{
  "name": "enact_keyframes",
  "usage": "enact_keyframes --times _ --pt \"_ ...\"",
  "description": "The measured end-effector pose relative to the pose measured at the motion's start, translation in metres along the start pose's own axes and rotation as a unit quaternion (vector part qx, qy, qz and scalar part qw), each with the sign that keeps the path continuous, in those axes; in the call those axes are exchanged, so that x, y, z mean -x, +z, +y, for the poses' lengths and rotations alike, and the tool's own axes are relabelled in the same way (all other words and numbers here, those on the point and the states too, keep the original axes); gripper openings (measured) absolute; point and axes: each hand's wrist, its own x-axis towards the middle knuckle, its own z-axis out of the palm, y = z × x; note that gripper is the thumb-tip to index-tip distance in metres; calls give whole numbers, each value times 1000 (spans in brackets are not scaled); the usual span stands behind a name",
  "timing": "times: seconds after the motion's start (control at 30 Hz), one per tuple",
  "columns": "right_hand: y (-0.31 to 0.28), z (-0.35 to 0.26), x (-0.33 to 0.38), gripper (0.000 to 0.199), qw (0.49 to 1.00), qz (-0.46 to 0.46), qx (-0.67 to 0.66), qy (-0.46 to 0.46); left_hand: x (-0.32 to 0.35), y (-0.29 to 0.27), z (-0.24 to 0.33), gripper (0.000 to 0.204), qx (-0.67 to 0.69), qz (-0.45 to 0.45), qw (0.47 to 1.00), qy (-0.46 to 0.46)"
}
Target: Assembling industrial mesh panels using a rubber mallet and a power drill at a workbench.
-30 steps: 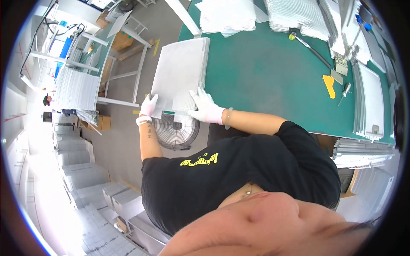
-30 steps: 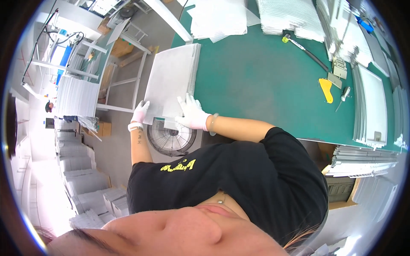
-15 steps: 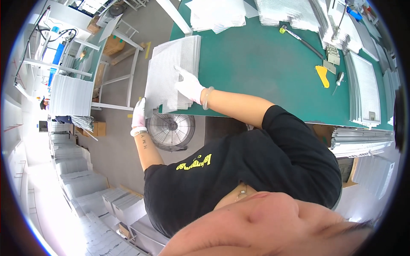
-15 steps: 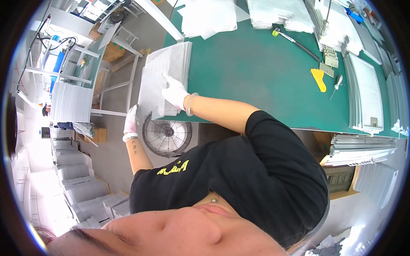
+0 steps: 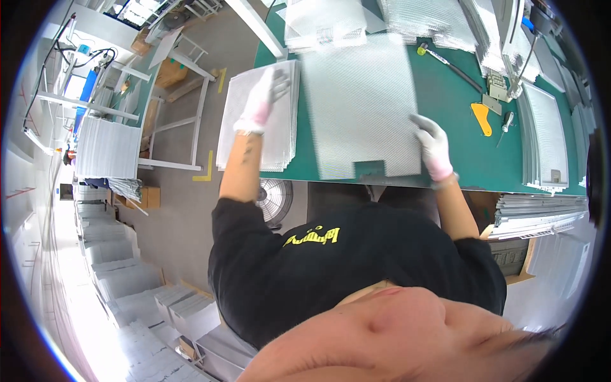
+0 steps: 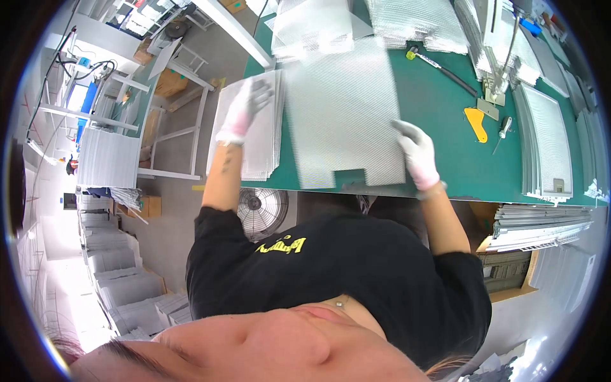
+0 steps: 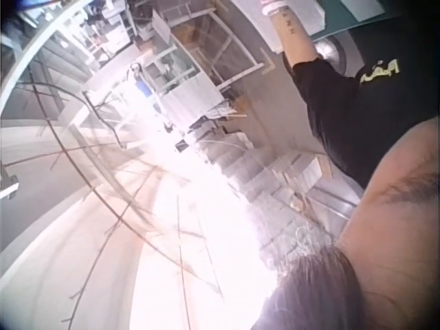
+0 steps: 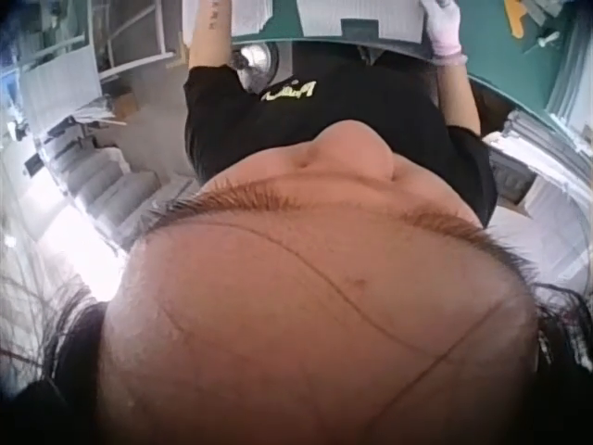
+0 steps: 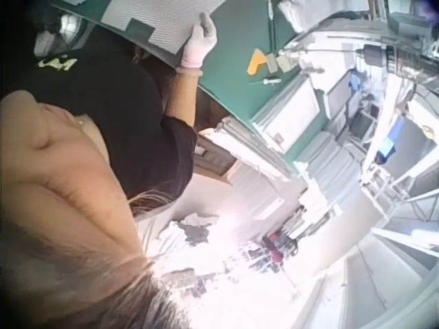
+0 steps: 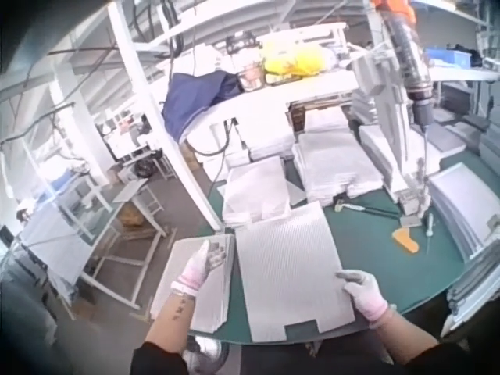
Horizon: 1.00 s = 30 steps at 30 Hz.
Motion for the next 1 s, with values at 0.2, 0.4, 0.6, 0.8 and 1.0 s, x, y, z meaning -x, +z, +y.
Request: enact_keyframes --times 0.2,0.4,0.6,0.8,1.0 --pt "-30 5 28 40 911 32 404 -79 -138 95 -59 52 182 93 975 -85" --pt "-11 30 35 48 772 -50 616 -149 -131 112 4 22 17 123 964 235" --pt "-4 19 8 48 767 -74 618 -154 4 70 55 32 -6 11 967 253" --pt "-26 -14 -2 59 975 -30 205 -77 141 94 -15 31 -33 18 993 112" --pt "-14 -37 23 88 953 -10 301 -16 165 122 -96 63 -283 94 951 76"
